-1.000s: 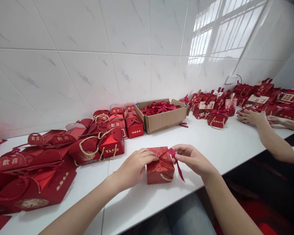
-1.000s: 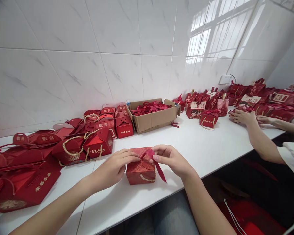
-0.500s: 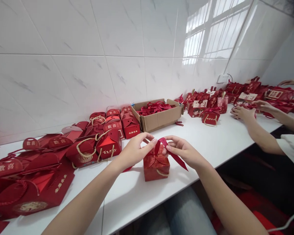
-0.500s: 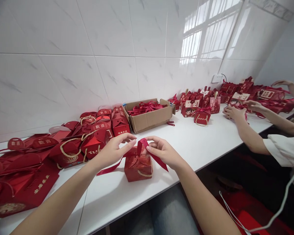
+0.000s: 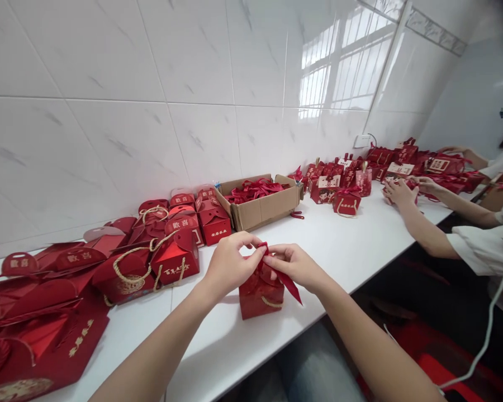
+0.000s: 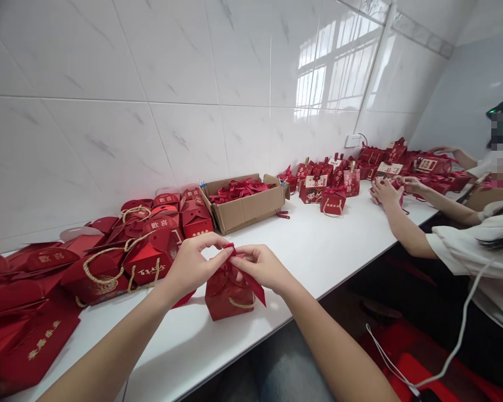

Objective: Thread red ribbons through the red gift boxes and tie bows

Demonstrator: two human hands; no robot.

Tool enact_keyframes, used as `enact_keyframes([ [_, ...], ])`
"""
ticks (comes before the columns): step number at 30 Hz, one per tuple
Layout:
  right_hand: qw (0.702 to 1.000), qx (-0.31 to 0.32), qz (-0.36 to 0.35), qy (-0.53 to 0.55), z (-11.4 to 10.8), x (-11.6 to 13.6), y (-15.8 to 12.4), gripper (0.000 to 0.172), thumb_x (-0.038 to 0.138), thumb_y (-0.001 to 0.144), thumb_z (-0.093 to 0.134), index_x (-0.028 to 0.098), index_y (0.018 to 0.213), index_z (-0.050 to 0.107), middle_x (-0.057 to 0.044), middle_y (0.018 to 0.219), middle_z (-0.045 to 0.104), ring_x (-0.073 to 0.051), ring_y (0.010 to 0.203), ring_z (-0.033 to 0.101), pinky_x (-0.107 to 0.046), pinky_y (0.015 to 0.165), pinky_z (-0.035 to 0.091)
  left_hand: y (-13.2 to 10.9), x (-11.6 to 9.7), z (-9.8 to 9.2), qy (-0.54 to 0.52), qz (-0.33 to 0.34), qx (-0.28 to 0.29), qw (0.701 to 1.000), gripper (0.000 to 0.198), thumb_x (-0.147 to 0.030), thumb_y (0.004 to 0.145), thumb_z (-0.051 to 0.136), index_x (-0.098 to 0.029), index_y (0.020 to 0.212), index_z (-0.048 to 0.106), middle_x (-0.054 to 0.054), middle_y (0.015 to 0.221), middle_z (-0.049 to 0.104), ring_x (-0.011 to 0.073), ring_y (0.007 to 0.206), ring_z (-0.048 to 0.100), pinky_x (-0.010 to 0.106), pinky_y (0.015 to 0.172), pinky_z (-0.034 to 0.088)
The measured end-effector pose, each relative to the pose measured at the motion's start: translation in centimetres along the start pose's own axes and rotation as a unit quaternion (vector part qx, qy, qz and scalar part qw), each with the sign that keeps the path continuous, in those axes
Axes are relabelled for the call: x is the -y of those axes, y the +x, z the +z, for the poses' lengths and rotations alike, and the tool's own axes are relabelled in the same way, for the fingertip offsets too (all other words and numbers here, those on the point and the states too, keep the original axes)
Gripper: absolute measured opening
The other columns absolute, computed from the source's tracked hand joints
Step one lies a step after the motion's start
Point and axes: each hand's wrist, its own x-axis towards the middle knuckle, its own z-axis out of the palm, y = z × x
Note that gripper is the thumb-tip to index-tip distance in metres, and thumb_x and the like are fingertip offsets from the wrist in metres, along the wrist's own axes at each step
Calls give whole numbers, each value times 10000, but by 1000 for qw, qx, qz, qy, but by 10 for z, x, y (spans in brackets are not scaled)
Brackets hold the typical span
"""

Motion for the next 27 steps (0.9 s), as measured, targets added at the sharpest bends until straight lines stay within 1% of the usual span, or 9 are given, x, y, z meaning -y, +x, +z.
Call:
enact_keyframes([
  [4, 999, -41, -19, -23, 4, -3, 2, 355, 485, 774, 620, 136, 836, 639, 18, 585, 554, -65, 482, 474, -202, 471, 371, 3, 5, -9, 15, -7, 38, 999, 247, -411, 795, 539, -198, 831, 659, 33, 855, 677, 185, 800, 593, 288, 734, 437],
  [7, 995, -73, -42, -51, 4, -4, 1, 320, 458, 742, 654, 148, 817, 641, -8, 773, 591, -39, 467, 442, -201, 429, 345, 5, 15, -25, 52, -46, 87, 994, 359, -530, 790, 505, -196, 839, 629, 21, 757, 635, 169, 682, 551, 264, 612, 406],
  [9, 995, -74, -42, -60, 2, -5, 0, 312, 449, 739, 656, 154, 836, 637, -12, 826, 594, -32, 458, 434, -202, 415, 337, 6, 24, -33, 101, -79, 123, 984, 412, -585, 772, 490, -190, 719, 598, 18, 660, 600, 162, 588, 513, 255, 521, 347],
  [13, 998, -39, 1, -42, 1, -6, 0, 342, 467, 773, 616, 150, 901, 618, 43, 585, 526, -37, 393, 381, -190, 377, 298, 9, 42, -37, 195, -156, 240, 938, 540, -654, 669, 555, -193, 418, 427, 5, 415, 442, 124, 385, 346, 271, 431, 202],
  [16, 999, -26, 4, -37, 3, -6, 2, 328, 461, 788, 598, 149, 890, 612, 45, 568, 540, -37, 368, 383, -188, 364, 295, 11, 47, -32, 162, -163, 287, 930, 579, -632, 661, 574, -195, 369, 331, -19, 369, 339, 95, 348, 243, 271, 412, 150],
  [18, 998, -36, -7, -44, 5, -6, 3, 289, 432, 791, 600, 150, 854, 616, 16, 634, 600, -54, 417, 458, -198, 408, 358, 12, 47, -29, 133, -142, 295, 935, 562, -611, 699, 543, -192, 378, 351, -21, 376, 340, 95, 353, 242, 268, 406, 146],
  [21, 996, -74, -12, -53, 9, -7, 7, 223, 373, 777, 616, 151, 794, 631, -40, 746, 670, -121, 607, 598, -237, 553, 464, 12, 45, -30, 116, -124, 289, 942, 505, -592, 725, 522, -187, 429, 457, -11, 403, 411, 105, 382, 308, 257, 410, 167],
  [23, 993, -97, -1, -74, 12, -8, 9, 174, 323, 766, 619, 152, 784, 644, -56, 753, 688, -154, 670, 631, -263, 611, 486, 12, 41, -34, 94, -130, 272, 949, 467, -587, 719, 540, -183, 486, 514, -11, 438, 455, 103, 405, 328, 247, 415, 177],
  [27, 978, -115, -20, -175, 15, -8, 11, 138, 245, 769, 584, 167, 816, 688, -57, 800, 711, -176, 696, 640, -278, 633, 480, 12, 26, -41, -65, -138, 290, 945, 423, -551, 729, 581, -178, 558, 481, -11, 540, 552, 93, 469, 407, 221, 451, 263],
])
